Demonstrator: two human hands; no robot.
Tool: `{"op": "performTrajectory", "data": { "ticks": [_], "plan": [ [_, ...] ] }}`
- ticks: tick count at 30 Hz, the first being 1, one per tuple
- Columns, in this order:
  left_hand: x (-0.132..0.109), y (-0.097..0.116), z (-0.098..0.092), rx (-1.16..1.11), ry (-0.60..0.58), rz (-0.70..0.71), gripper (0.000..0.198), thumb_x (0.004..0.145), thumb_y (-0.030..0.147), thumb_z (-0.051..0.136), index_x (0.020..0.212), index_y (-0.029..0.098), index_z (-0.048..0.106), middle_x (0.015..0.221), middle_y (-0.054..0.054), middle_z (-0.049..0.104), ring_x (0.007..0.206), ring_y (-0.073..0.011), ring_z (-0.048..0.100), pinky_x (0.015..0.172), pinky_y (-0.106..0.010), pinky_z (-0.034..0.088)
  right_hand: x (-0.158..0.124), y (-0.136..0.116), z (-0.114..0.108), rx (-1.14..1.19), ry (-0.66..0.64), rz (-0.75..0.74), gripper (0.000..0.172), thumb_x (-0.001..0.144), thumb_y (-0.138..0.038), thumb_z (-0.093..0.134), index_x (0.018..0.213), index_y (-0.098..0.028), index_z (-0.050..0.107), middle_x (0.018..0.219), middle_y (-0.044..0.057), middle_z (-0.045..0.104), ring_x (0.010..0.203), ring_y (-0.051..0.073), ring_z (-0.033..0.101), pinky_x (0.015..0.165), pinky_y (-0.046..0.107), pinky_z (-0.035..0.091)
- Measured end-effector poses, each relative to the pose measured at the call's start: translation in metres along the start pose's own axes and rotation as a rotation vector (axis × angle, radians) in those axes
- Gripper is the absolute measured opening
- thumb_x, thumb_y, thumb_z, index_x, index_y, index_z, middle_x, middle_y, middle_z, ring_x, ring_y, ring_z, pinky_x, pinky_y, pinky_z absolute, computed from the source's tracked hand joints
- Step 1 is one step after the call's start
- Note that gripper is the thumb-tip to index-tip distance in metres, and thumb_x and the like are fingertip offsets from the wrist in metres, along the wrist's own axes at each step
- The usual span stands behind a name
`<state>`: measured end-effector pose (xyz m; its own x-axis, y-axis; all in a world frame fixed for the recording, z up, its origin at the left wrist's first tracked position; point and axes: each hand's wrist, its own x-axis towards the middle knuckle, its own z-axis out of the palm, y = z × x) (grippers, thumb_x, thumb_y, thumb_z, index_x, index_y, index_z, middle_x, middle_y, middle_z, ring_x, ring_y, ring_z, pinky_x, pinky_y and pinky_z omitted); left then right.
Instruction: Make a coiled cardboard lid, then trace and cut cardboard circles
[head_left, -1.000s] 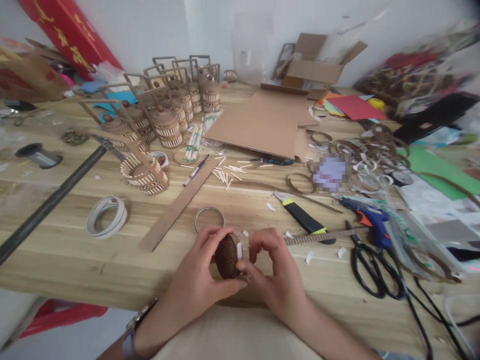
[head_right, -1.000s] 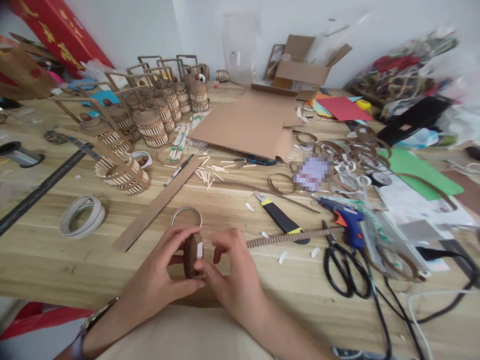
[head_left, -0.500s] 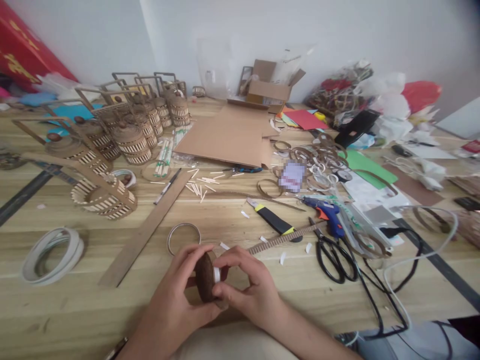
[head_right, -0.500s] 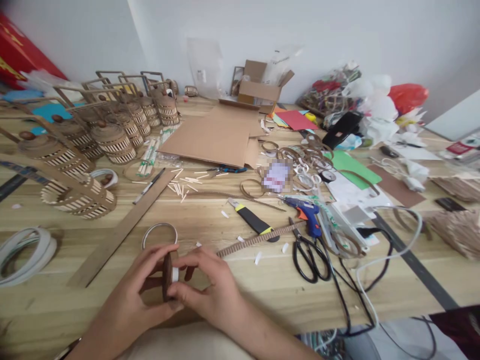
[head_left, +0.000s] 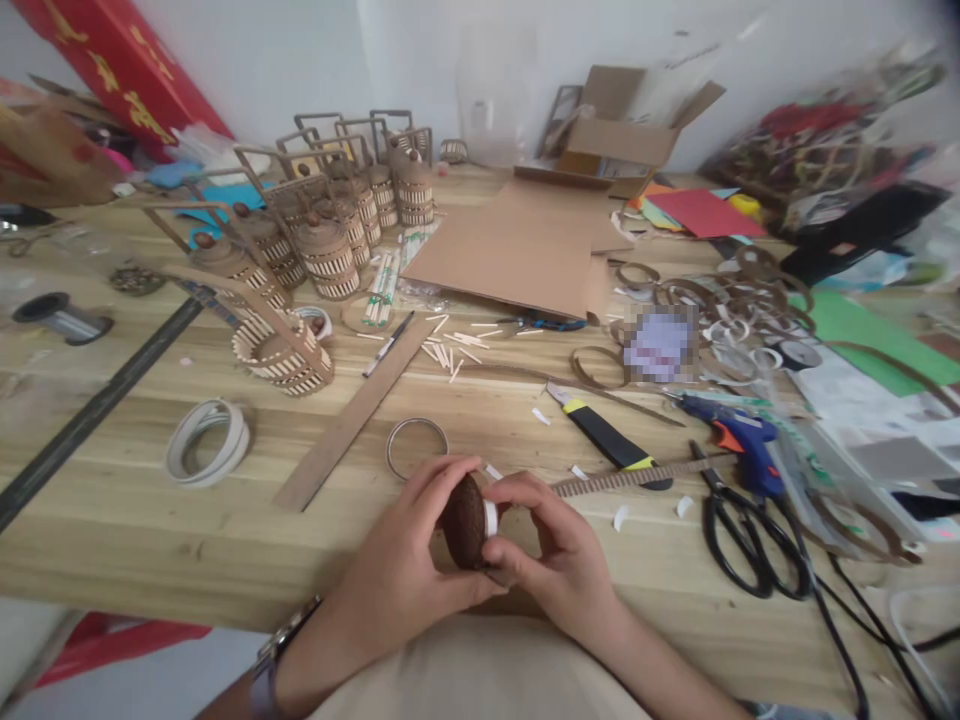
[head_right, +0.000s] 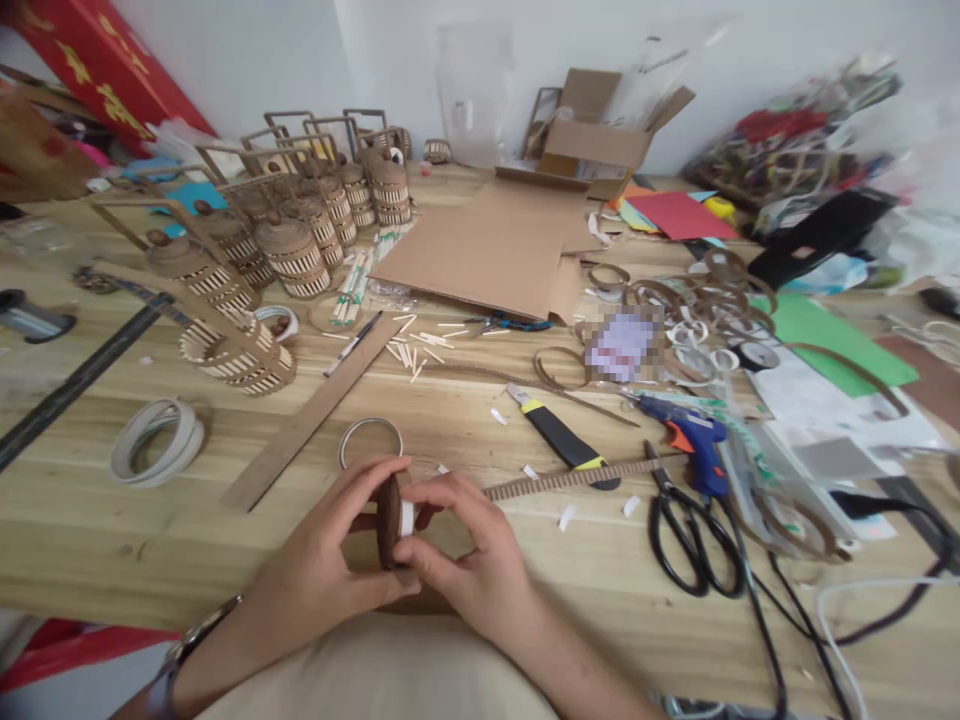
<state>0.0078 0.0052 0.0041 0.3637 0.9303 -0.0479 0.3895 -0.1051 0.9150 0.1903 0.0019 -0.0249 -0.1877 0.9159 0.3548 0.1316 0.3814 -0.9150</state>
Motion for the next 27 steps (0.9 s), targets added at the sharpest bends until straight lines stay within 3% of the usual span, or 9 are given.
{"op": "performTrajectory", "data": {
  "ticks": [5,8,11,14,17,21,27],
  "plan": [
    [0.001,-0.001,0.001,-0.001,0.001,-0.006,0.070,0.069,0.013,0.077,0.131,0.026,0.049,0.132,-0.008,0.055,0.117,-0.0264,0.060,0.099,-0.042,0.054,0.005,-0.001,-0.004,-0.022,-0.027,0.016,0.026,0.087,-0.041,0.073,0.109,-0.029,0.070,0.088,0.002,0.069,0.080,0.017,0.065,0.074,0.030,0.055],
    [0.002,-0.003,0.001,0.044,0.016,0.002,0.073,0.068,0.012,0.077,0.133,0.026,0.047,0.134,-0.008,0.054,0.119,-0.0268,0.058,0.100,-0.043,0.053,0.009,-0.006,-0.010,-0.009,0.031,0.028,0.013,0.089,-0.037,0.072,0.098,-0.028,0.074,0.083,0.001,0.069,0.075,0.015,0.065,0.071,0.027,0.055],
    [0.003,-0.003,-0.001,0.110,0.034,0.010,0.072,0.069,0.011,0.075,0.134,0.026,0.046,0.134,-0.009,0.054,0.119,-0.0270,0.058,0.102,-0.045,0.052,0.012,-0.016,-0.015,-0.005,0.065,0.165,0.010,0.089,-0.031,0.070,0.083,-0.024,0.074,0.072,0.001,0.071,0.066,0.014,0.065,0.061,0.025,0.054],
    [0.005,-0.003,-0.002,0.199,0.069,0.040,0.071,0.070,0.008,0.071,0.133,0.026,0.044,0.134,-0.010,0.056,0.120,-0.0269,0.058,0.102,-0.045,0.051,0.014,-0.026,-0.014,-0.011,-0.016,0.366,0.010,0.085,-0.027,0.070,0.078,-0.021,0.074,0.067,0.002,0.072,0.058,0.014,0.065,0.052,0.024,0.052],
    [0.005,-0.004,-0.002,0.293,0.127,0.094,0.070,0.071,0.007,0.069,0.134,0.025,0.043,0.134,-0.011,0.056,0.124,-0.0278,0.057,0.103,-0.044,0.051,0.014,-0.032,-0.009,-0.034,-0.052,0.431,0.011,0.083,-0.023,0.065,0.075,-0.021,0.073,0.060,0.000,0.071,0.052,0.013,0.064,0.047,0.021,0.049],
    [0.005,-0.006,0.001,0.373,0.193,0.141,0.069,0.074,0.009,0.069,0.135,0.025,0.041,0.133,-0.012,0.057,0.124,-0.0285,0.058,0.101,-0.044,0.052,0.013,-0.034,-0.003,-0.171,-0.012,0.343,0.013,0.082,-0.020,0.061,0.077,-0.022,0.073,0.057,-0.002,0.070,0.046,0.012,0.061,0.042,0.020,0.047],
    [0.004,-0.005,0.003,0.422,0.244,0.149,0.066,0.075,0.013,0.069,0.134,0.024,0.042,0.130,-0.012,0.059,0.120,-0.0283,0.061,0.097,-0.042,0.055,0.011,-0.034,0.001,-0.386,0.039,0.066,0.014,0.086,-0.014,0.059,0.080,-0.023,0.067,0.064,-0.003,0.071,0.052,0.011,0.064,0.051,0.018,0.053]
  ]
}}
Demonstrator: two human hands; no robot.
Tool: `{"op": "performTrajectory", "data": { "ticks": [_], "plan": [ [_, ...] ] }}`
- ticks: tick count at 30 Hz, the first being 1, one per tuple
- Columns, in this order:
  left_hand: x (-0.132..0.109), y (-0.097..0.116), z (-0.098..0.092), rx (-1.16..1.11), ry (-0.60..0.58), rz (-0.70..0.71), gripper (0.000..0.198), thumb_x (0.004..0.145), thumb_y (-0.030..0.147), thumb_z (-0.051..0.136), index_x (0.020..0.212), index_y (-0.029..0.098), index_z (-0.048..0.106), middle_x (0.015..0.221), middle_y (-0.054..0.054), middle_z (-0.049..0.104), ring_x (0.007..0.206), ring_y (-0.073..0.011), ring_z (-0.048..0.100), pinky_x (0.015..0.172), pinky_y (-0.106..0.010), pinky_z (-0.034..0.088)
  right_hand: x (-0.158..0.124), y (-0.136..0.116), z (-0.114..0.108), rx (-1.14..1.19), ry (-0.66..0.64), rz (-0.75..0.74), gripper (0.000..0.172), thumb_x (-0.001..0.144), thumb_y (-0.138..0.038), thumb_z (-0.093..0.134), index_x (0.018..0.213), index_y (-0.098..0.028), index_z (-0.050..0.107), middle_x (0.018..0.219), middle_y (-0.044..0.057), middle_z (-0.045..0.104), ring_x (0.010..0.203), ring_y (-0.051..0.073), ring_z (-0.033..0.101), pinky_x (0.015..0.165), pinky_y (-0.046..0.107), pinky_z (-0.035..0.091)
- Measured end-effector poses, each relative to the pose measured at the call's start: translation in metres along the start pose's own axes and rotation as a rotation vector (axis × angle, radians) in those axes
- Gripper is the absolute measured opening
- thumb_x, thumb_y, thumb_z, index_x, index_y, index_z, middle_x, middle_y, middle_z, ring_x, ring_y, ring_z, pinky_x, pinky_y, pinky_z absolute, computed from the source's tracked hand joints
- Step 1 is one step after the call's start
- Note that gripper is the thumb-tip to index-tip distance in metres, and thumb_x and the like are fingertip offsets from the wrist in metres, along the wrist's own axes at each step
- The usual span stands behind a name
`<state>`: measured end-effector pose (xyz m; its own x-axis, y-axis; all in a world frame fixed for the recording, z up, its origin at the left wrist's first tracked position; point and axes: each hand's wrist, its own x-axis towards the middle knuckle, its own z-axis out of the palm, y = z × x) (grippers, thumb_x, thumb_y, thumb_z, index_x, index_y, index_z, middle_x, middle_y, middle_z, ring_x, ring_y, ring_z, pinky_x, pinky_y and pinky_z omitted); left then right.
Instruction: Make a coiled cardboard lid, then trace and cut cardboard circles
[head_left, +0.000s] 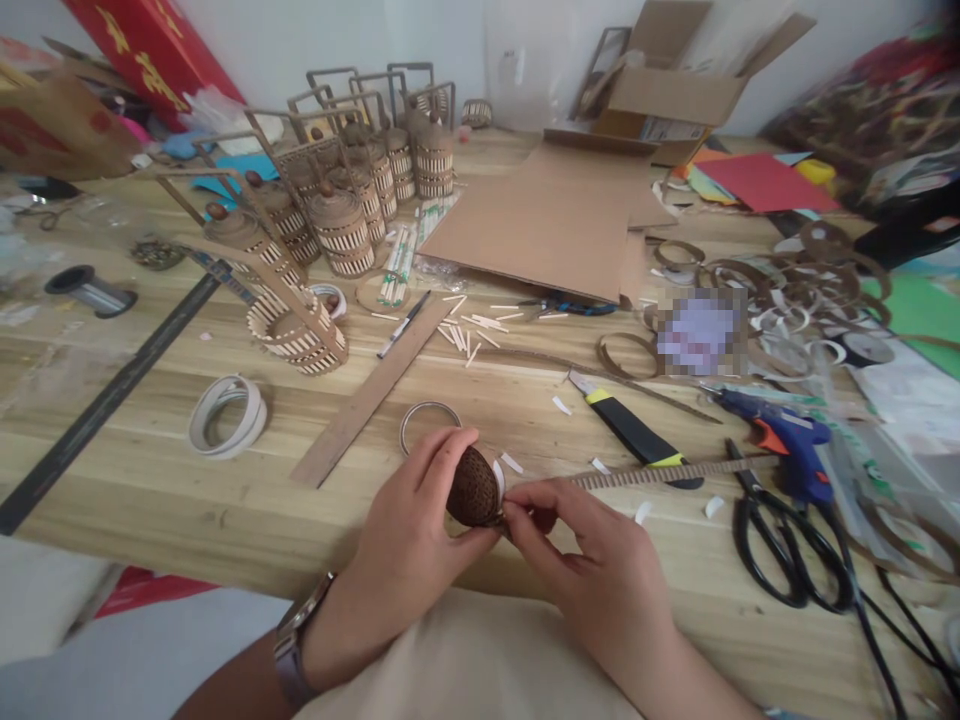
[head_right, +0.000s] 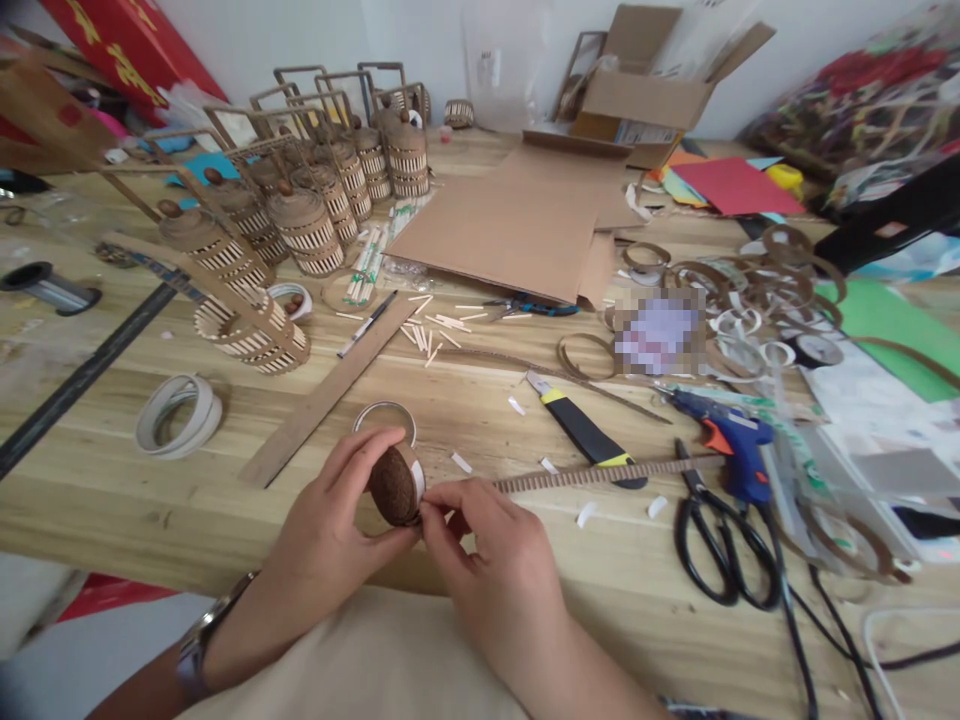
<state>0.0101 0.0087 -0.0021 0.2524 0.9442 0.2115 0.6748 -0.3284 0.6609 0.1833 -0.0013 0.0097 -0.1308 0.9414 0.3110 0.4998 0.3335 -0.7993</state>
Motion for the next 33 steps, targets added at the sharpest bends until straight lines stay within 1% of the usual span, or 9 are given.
{"op": "performTrajectory", "data": {
  "ticks": [4,9,15,21,26,33],
  "plan": [
    [0.0006,0.0020,-0.0004,-0.003,0.000,-0.016,0.064,0.075,0.013,0.068,0.133,0.022,0.043,0.129,-0.012,0.060,0.120,-0.0276,0.061,0.097,-0.040,0.055,-0.0016,0.0000,0.0006,-0.061,0.013,-0.056,0.014,0.090,-0.015,0.057,0.084,-0.023,0.066,0.068,-0.003,0.073,0.056,0.012,0.068,0.053,0.019,0.054],
    [-0.0007,0.0035,-0.0006,-0.020,-0.005,-0.045,0.063,0.075,0.014,0.068,0.133,0.024,0.045,0.129,-0.010,0.060,0.120,-0.0272,0.061,0.097,-0.040,0.055,-0.0030,0.0008,0.0014,-0.116,0.013,-0.085,0.014,0.093,-0.017,0.056,0.085,-0.024,0.065,0.069,-0.002,0.074,0.055,0.013,0.068,0.052,0.021,0.055],
    [-0.0022,0.0041,0.0000,-0.021,-0.010,-0.038,0.064,0.075,0.014,0.068,0.133,0.024,0.043,0.127,-0.011,0.059,0.119,-0.0269,0.062,0.097,-0.040,0.055,-0.0051,0.0015,-0.0002,-0.192,0.020,-0.189,0.012,0.096,-0.016,0.054,0.091,-0.023,0.063,0.073,-0.001,0.075,0.060,0.015,0.071,0.056,0.024,0.054],
    [-0.0035,0.0051,-0.0004,-0.025,-0.016,-0.042,0.063,0.075,0.013,0.067,0.133,0.023,0.043,0.126,-0.010,0.059,0.116,-0.0261,0.062,0.095,-0.039,0.055,-0.0061,0.0009,0.0000,-0.281,0.001,-0.272,0.013,0.099,-0.016,0.051,0.093,-0.021,0.060,0.074,0.001,0.075,0.060,0.015,0.070,0.057,0.027,0.052],
    [-0.0050,0.0062,-0.0005,-0.050,-0.019,-0.063,0.062,0.073,0.013,0.066,0.131,0.024,0.044,0.124,-0.009,0.060,0.114,-0.0262,0.063,0.094,-0.039,0.055,-0.0050,-0.0013,0.0000,-0.314,0.005,-0.326,0.012,0.098,-0.012,0.051,0.094,-0.021,0.059,0.074,0.001,0.075,0.059,0.015,0.070,0.059,0.028,0.051],
    [-0.0052,0.0083,0.0001,-0.055,-0.031,-0.089,0.058,0.074,0.015,0.064,0.129,0.022,0.045,0.121,-0.011,0.060,0.111,-0.0270,0.064,0.091,-0.042,0.056,-0.0051,-0.0022,0.0016,-0.320,0.031,-0.340,0.014,0.095,-0.009,0.051,0.094,-0.021,0.058,0.072,0.001,0.074,0.057,0.015,0.069,0.060,0.029,0.050]
  ]
}}
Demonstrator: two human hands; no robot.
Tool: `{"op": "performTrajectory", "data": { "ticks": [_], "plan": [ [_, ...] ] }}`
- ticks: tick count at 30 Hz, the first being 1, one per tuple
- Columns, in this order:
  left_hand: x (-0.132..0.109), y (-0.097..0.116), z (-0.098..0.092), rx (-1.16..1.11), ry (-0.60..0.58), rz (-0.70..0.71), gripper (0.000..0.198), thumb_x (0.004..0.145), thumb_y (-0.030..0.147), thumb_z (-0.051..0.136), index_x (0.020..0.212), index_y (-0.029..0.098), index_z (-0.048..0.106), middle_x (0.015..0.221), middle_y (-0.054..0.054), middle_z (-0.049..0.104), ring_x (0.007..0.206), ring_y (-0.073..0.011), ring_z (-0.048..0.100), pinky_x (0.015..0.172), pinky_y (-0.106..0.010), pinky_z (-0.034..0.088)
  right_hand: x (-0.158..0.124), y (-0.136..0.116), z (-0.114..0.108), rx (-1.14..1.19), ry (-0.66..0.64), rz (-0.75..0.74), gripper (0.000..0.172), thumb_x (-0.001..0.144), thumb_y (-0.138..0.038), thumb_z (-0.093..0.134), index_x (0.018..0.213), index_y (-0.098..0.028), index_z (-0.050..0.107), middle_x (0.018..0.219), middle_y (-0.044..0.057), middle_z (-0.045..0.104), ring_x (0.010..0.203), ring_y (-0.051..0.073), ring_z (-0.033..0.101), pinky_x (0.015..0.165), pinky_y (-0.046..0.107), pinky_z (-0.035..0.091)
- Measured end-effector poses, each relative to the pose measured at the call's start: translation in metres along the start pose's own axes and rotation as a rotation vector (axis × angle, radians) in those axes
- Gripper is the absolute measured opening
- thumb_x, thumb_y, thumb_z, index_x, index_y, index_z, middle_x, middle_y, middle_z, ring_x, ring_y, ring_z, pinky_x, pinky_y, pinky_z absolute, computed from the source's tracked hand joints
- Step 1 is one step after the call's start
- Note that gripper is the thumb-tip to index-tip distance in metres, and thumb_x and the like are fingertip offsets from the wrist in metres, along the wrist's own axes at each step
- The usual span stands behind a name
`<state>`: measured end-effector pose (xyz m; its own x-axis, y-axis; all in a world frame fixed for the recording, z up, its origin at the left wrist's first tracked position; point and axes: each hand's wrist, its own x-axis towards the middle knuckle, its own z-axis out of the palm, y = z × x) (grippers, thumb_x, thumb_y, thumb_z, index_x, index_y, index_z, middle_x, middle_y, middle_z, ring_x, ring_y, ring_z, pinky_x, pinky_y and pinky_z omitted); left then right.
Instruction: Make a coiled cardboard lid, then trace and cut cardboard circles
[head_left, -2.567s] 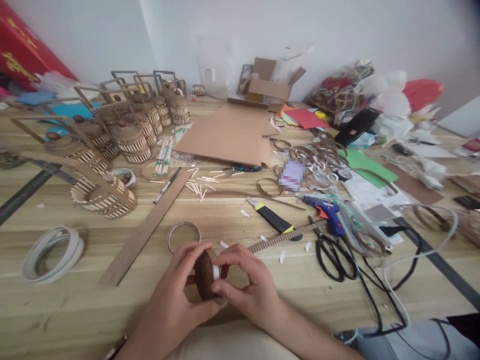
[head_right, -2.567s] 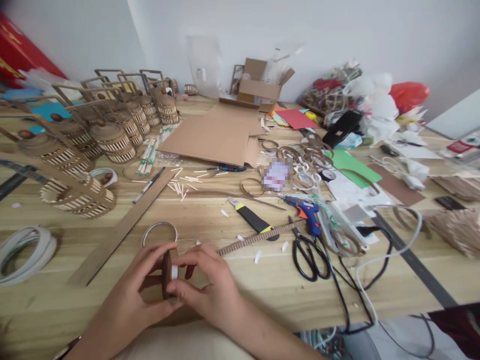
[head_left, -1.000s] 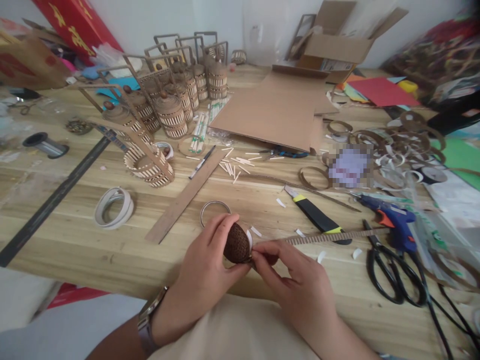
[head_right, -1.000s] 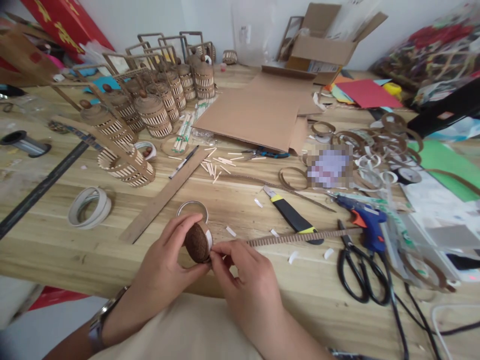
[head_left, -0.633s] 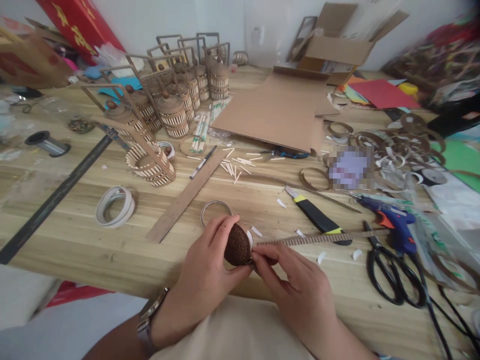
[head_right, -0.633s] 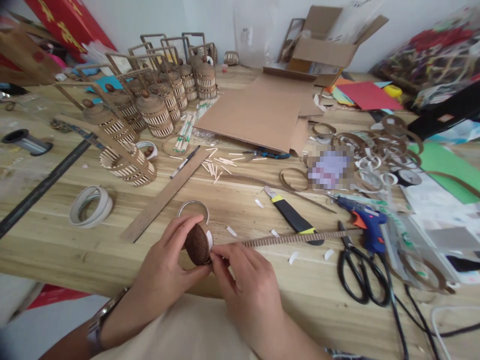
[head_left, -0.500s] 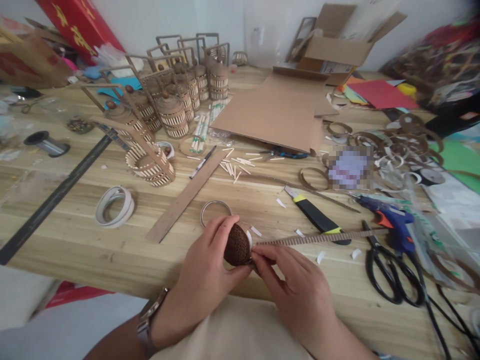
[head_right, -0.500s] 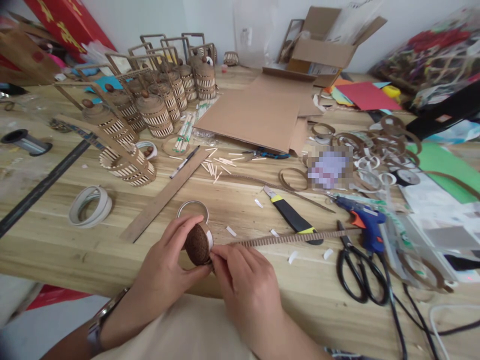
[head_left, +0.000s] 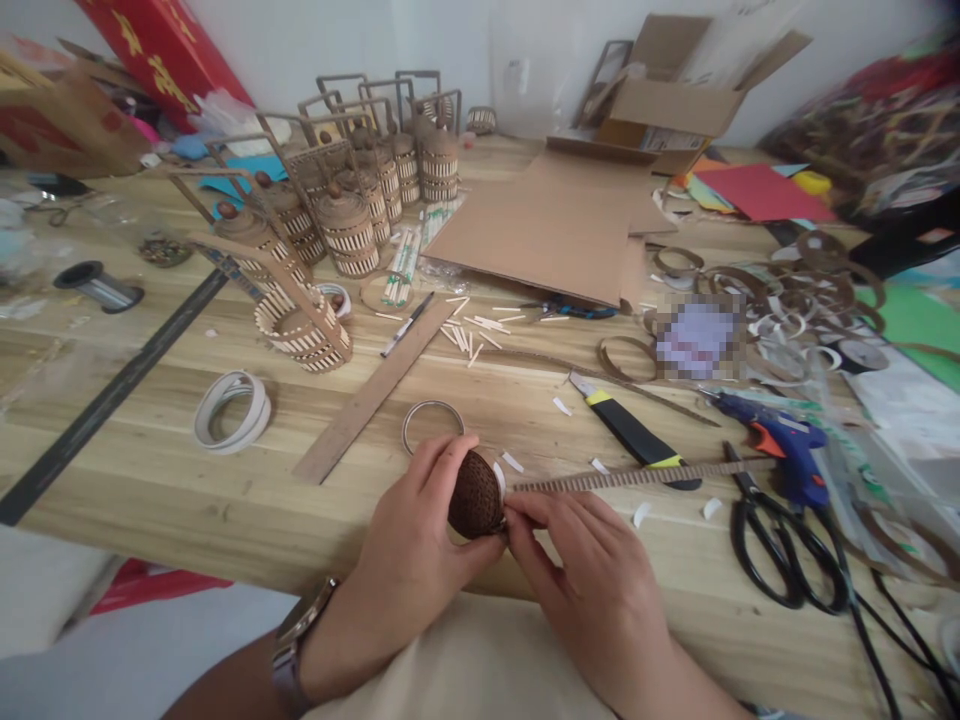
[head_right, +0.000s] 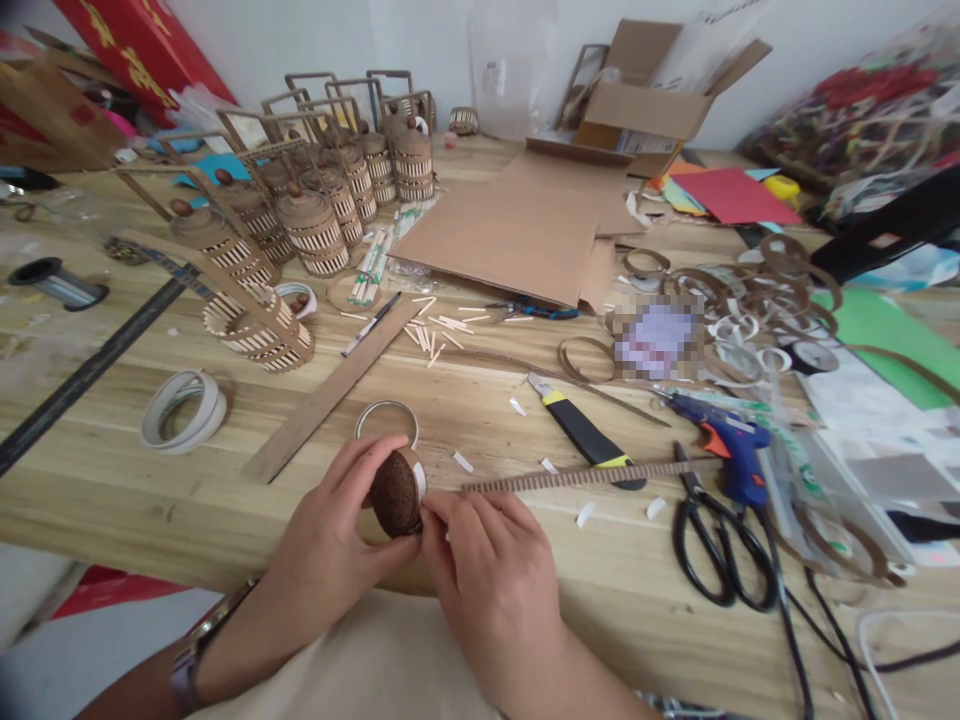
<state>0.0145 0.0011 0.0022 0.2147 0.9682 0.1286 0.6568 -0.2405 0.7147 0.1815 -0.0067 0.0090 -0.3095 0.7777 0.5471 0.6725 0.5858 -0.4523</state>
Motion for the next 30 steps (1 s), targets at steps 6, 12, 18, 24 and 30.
{"op": "performTrajectory", "data": {
  "ticks": [6,12,18,24,30],
  "plan": [
    [-0.0001,0.0014,-0.0002,-0.008,-0.010,-0.007,0.058,0.074,0.017,0.065,0.129,0.021,0.045,0.121,-0.011,0.061,0.110,-0.0272,0.066,0.089,-0.041,0.057,0.0012,-0.0009,-0.0005,-0.007,0.014,-0.003,0.016,0.096,-0.008,0.049,0.091,-0.021,0.057,0.070,-0.001,0.072,0.057,0.014,0.067,0.059,0.027,0.049],
    [-0.0006,0.0009,-0.0003,-0.011,-0.007,0.014,0.061,0.072,0.014,0.064,0.130,0.021,0.046,0.121,-0.011,0.062,0.110,-0.0274,0.066,0.088,-0.041,0.058,-0.0006,-0.0003,-0.0004,0.013,0.019,0.036,0.018,0.095,-0.008,0.048,0.089,-0.022,0.057,0.069,-0.002,0.071,0.058,0.014,0.067,0.058,0.027,0.050],
    [0.0002,-0.0010,0.0015,0.089,0.055,0.041,0.057,0.075,0.019,0.067,0.128,0.020,0.046,0.121,-0.013,0.062,0.108,-0.0287,0.068,0.086,-0.041,0.059,-0.0032,-0.0004,0.0002,0.027,0.023,0.028,0.014,0.094,-0.008,0.052,0.094,-0.020,0.061,0.076,-0.001,0.075,0.064,0.014,0.070,0.065,0.029,0.049],
    [-0.0021,0.0010,0.0036,0.165,0.080,0.072,0.057,0.076,0.020,0.069,0.128,0.020,0.044,0.118,-0.013,0.063,0.103,-0.0290,0.070,0.080,-0.040,0.061,-0.0049,-0.0004,0.0032,-0.054,0.035,0.019,0.014,0.092,-0.008,0.054,0.084,-0.020,0.060,0.067,-0.004,0.071,0.058,0.012,0.067,0.073,0.030,0.042],
    [-0.0032,0.0003,0.0046,0.177,0.089,0.087,0.057,0.076,0.020,0.069,0.127,0.020,0.045,0.117,-0.013,0.064,0.100,-0.0293,0.071,0.078,-0.041,0.062,-0.0048,-0.0012,0.0033,-0.143,0.007,0.026,0.021,0.093,-0.011,0.050,0.076,-0.020,0.057,0.058,-0.006,0.062,0.050,0.010,0.057,0.074,0.030,0.038]
  ]
}}
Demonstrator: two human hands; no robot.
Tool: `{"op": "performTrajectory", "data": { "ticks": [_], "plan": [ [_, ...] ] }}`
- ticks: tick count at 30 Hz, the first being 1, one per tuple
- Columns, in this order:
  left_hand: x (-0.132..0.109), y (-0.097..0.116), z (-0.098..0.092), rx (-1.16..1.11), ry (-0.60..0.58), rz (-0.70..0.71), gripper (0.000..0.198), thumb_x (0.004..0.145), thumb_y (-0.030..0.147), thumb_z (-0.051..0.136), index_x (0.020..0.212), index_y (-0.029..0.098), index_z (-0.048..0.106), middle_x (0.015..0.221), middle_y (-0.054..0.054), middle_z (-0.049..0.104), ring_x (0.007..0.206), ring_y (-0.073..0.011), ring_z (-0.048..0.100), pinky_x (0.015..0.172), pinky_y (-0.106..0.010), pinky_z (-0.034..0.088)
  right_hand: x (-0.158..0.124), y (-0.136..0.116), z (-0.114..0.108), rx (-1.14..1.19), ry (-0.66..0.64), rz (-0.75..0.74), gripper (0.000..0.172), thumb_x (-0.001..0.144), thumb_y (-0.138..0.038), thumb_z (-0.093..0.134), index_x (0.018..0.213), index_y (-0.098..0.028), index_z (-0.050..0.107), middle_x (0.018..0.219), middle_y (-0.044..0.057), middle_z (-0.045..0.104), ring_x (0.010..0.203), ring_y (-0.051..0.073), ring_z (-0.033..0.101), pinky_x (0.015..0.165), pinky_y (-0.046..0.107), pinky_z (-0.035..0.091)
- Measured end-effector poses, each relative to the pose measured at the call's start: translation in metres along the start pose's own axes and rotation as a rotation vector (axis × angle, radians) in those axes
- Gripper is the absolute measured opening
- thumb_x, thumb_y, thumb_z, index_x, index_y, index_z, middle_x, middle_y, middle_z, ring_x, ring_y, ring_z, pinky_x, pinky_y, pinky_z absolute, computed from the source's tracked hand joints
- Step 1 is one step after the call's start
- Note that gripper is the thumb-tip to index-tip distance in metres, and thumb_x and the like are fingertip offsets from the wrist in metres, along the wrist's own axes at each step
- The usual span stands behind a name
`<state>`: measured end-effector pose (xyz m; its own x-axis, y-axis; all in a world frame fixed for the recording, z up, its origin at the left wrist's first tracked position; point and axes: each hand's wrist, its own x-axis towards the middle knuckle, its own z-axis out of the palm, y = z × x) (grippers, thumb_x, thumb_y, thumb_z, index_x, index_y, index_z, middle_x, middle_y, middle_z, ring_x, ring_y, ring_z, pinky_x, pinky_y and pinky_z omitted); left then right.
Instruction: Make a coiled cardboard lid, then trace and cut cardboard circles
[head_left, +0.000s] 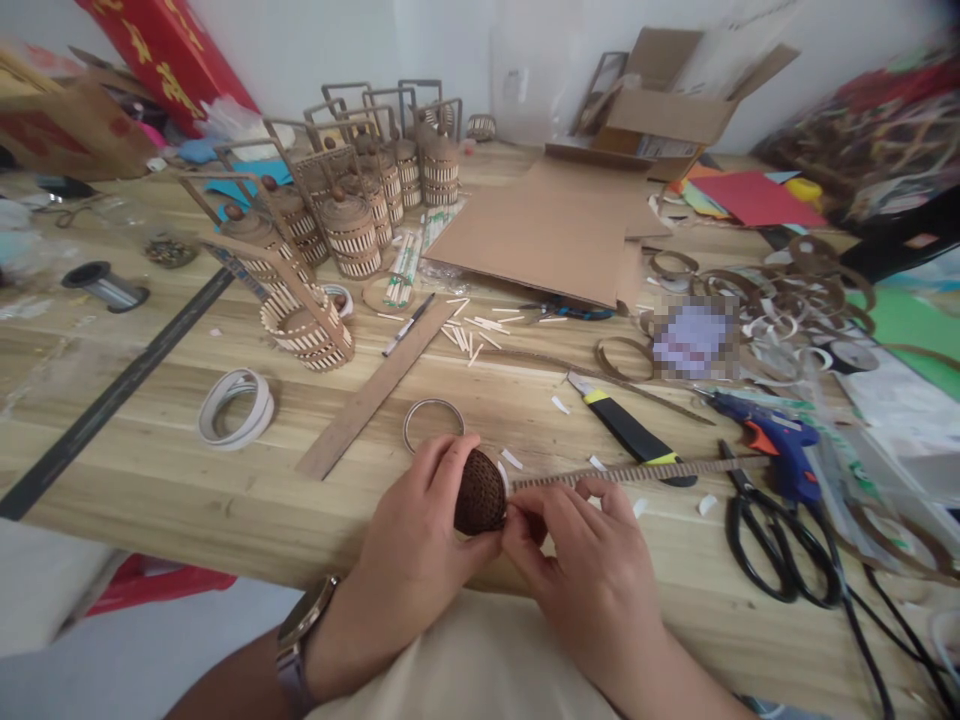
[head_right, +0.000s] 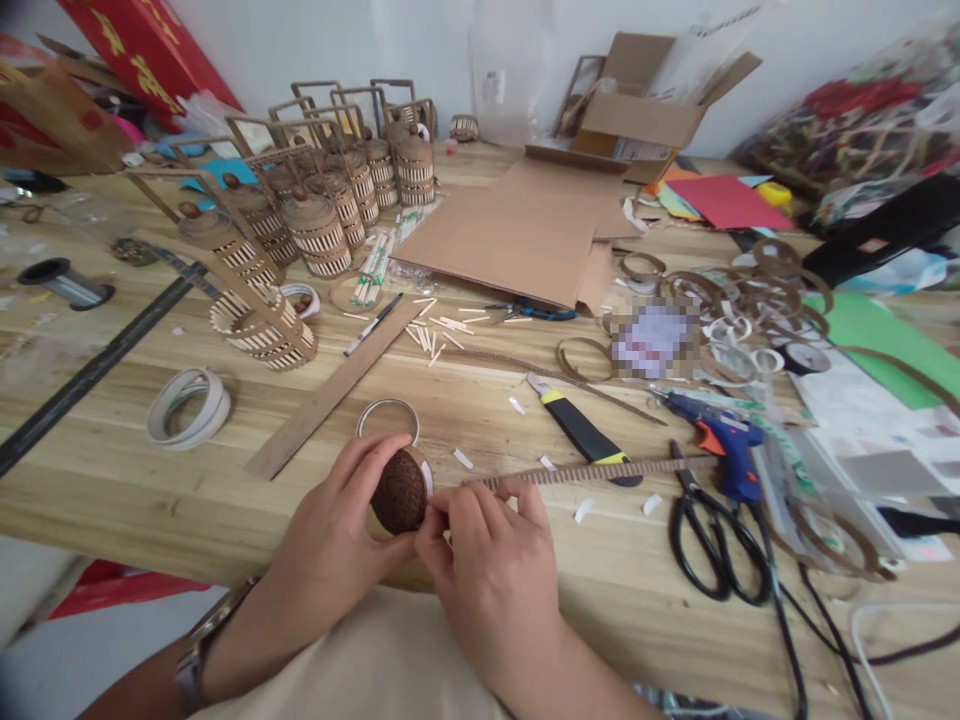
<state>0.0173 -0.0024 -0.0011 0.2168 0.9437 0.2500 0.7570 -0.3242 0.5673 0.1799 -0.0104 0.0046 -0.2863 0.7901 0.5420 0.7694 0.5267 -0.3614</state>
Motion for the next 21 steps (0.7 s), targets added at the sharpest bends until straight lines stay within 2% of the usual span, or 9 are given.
{"op": "performTrajectory", "data": {
  "ticks": [8,12,17,21],
  "plan": [
    [-0.001,0.000,-0.001,-0.040,-0.016,0.019,0.055,0.077,0.019,0.068,0.128,0.018,0.046,0.118,-0.014,0.063,0.104,-0.0299,0.069,0.080,-0.041,0.061,0.003,0.003,-0.002,0.051,-0.076,-0.010,0.020,0.091,-0.007,0.046,0.077,-0.021,0.052,0.062,-0.004,0.059,0.055,0.013,0.056,0.068,0.028,0.038],
    [-0.001,0.002,-0.004,-0.066,-0.089,0.009,0.064,0.070,0.012,0.069,0.130,0.019,0.046,0.123,-0.014,0.062,0.111,-0.0302,0.066,0.088,-0.042,0.059,0.004,0.013,-0.008,0.030,-0.103,-0.019,0.020,0.089,-0.008,0.046,0.076,-0.022,0.049,0.060,-0.005,0.058,0.053,0.014,0.054,0.065,0.028,0.038],
    [-0.001,0.001,-0.007,-0.083,-0.154,-0.010,0.069,0.065,0.009,0.068,0.129,0.020,0.046,0.127,-0.014,0.061,0.114,-0.0309,0.065,0.092,-0.045,0.057,0.000,0.048,-0.019,-0.159,-0.051,0.048,0.019,0.094,-0.018,0.046,0.076,-0.022,0.051,0.059,-0.003,0.059,0.054,0.017,0.057,0.060,0.031,0.038],
    [-0.001,-0.001,-0.007,-0.107,-0.162,-0.042,0.067,0.066,0.008,0.066,0.128,0.021,0.045,0.126,-0.013,0.061,0.111,-0.0302,0.066,0.089,-0.045,0.058,-0.007,0.083,-0.021,-0.202,0.015,0.189,0.013,0.093,-0.026,0.049,0.086,-0.020,0.059,0.074,0.003,0.065,0.063,0.020,0.061,0.062,0.032,0.044]
  ]
}}
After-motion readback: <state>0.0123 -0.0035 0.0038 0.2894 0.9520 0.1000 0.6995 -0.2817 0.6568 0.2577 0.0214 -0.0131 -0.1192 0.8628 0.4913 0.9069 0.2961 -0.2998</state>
